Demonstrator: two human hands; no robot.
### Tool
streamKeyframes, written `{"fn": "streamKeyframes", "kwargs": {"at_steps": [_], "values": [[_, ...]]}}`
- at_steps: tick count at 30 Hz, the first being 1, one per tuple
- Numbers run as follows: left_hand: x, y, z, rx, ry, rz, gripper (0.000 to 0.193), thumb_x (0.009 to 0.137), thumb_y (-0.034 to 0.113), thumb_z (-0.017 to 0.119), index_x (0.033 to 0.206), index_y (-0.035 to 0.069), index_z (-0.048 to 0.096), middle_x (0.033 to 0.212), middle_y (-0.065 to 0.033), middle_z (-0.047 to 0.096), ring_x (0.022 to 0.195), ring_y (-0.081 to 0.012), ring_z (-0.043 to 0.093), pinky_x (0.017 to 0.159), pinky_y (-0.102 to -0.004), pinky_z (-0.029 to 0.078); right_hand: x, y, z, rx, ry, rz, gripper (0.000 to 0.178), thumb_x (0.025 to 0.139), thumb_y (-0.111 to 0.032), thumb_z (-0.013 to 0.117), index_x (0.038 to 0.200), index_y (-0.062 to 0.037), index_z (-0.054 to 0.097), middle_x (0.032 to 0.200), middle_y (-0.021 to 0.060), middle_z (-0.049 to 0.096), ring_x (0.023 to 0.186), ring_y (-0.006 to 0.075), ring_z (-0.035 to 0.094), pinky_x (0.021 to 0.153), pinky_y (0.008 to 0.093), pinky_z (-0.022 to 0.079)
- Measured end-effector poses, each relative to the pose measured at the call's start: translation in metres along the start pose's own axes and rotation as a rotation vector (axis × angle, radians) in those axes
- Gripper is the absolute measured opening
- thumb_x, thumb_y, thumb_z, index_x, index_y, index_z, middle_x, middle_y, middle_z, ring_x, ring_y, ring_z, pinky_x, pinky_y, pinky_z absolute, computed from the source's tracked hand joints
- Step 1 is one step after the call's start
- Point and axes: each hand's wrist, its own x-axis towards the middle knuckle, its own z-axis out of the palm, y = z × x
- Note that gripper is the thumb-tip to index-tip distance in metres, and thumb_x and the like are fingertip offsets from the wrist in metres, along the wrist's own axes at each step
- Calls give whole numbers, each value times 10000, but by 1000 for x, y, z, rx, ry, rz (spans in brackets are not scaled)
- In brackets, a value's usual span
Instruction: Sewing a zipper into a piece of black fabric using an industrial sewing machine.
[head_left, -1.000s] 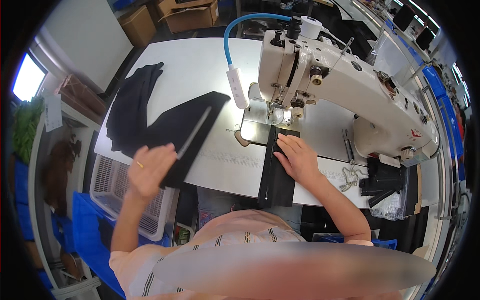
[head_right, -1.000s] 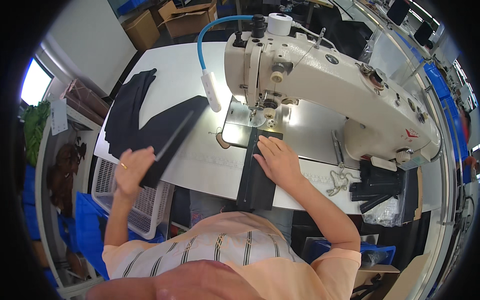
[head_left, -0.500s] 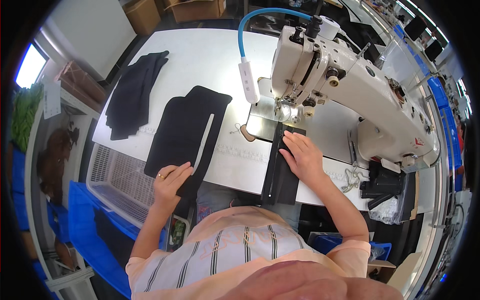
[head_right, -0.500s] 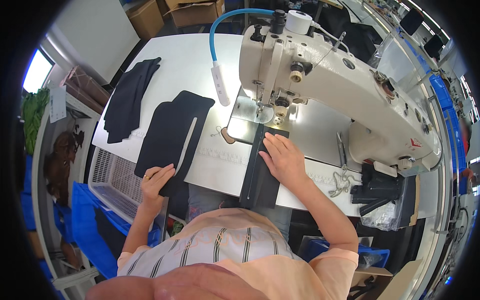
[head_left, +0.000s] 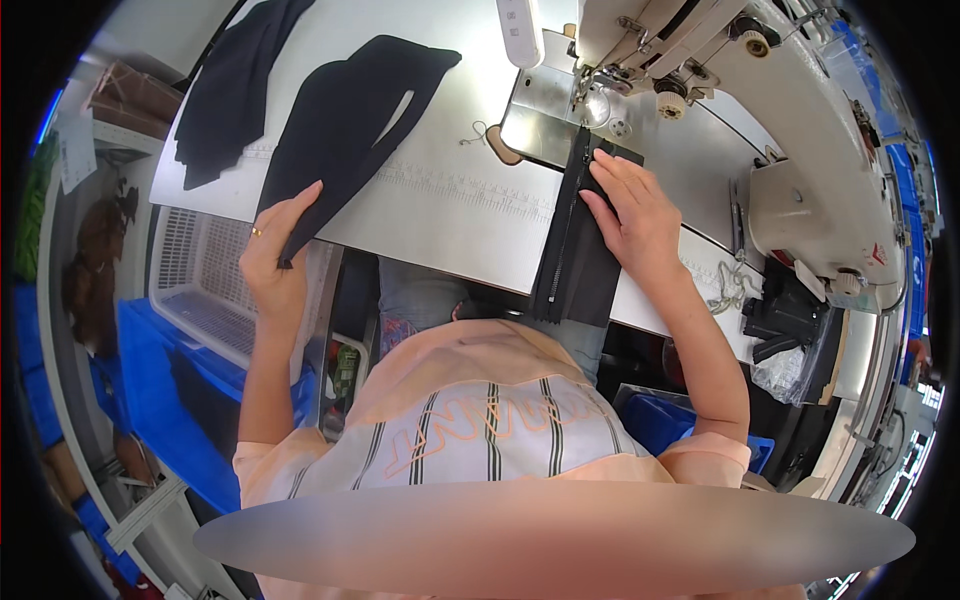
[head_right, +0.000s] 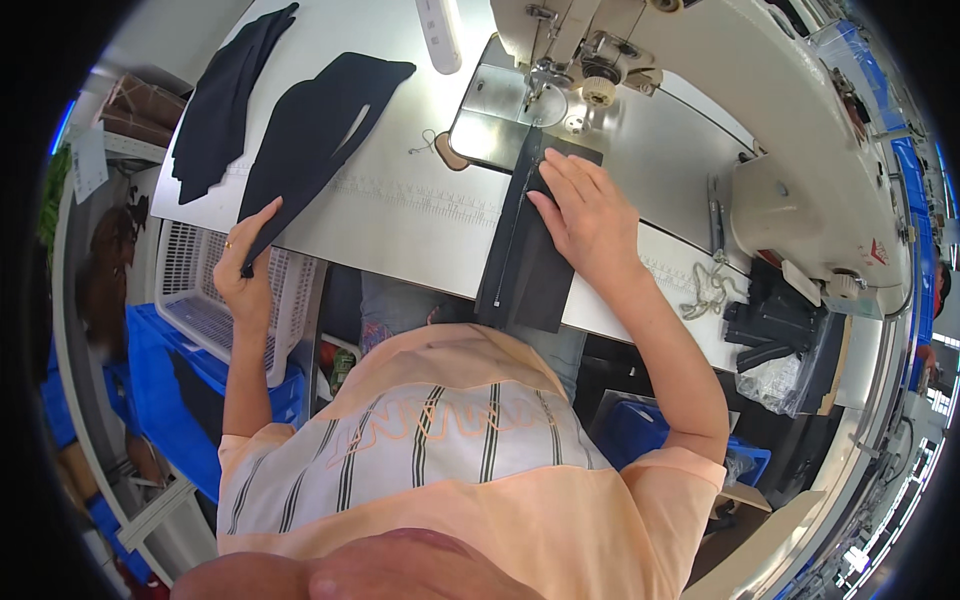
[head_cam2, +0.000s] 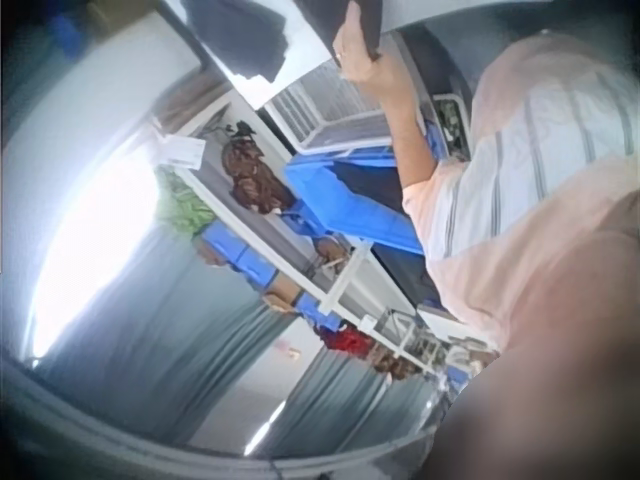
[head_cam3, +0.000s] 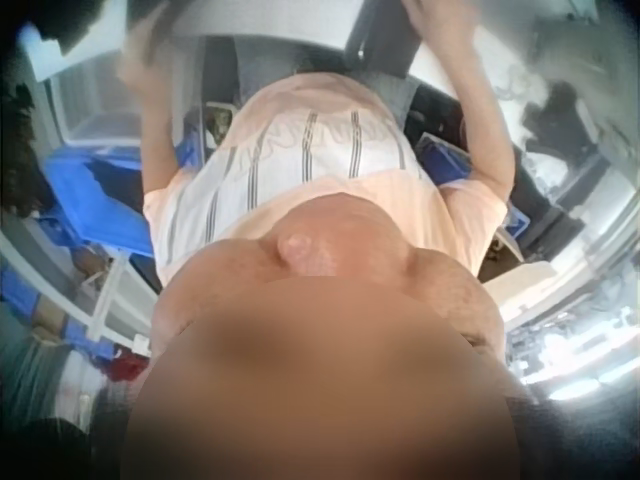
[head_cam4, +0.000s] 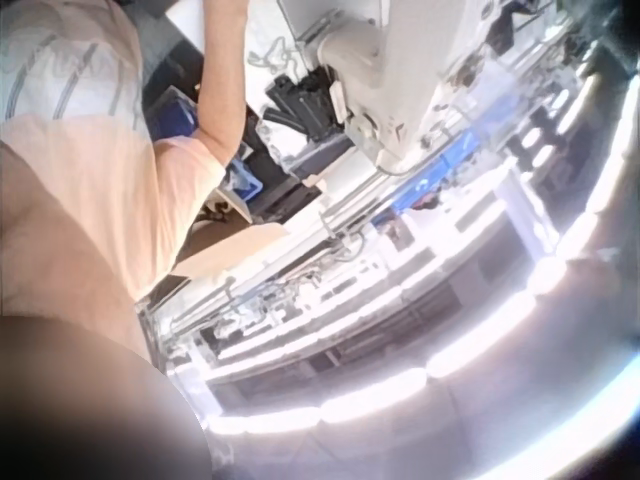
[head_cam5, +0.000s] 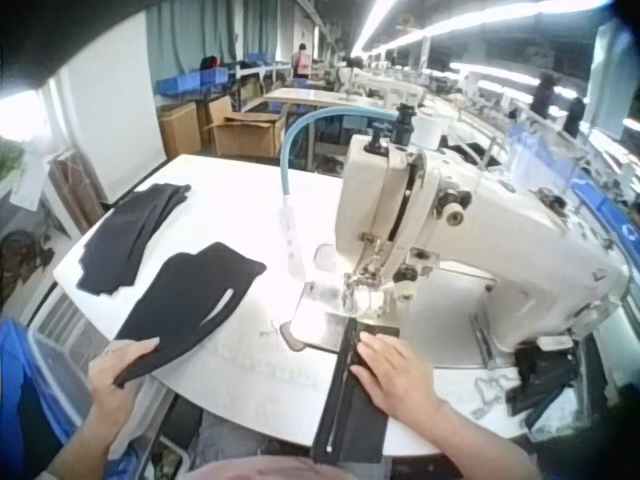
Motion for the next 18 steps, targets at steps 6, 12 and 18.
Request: {"fn": "streamKeyframes", "kwargs": {"at_steps": [6,12,18], "values": [[-8,-2,2,-10,-16,16,384,749,-129,574,1090,8,687,1006,-121,698,950,-227,649,859,-291,486,-12,3,-12,-24,-37,22,312,762,-166,755,1041,-61,661,1128,37,663,1011,224,628,806,313,536],[-3,-9,-3,-59,66,-13,337,767,-109,578,1081,-33,675,1047,-125,699,984,-230,641,894,-302,473,-12,5,-20,-36,-68,62,330,745,-140,764,1049,-51,668,1134,50,663,1012,234,632,831,315,529],[-5,-20,-5,-318,354,-260,232,923,-31,514,1112,-83,638,1084,-173,677,1040,-230,627,969,-341,451,-9,3,-19,-14,-117,85,358,734,-114,767,1069,-38,667,1151,71,659,1018,251,630,859,324,519]]}}
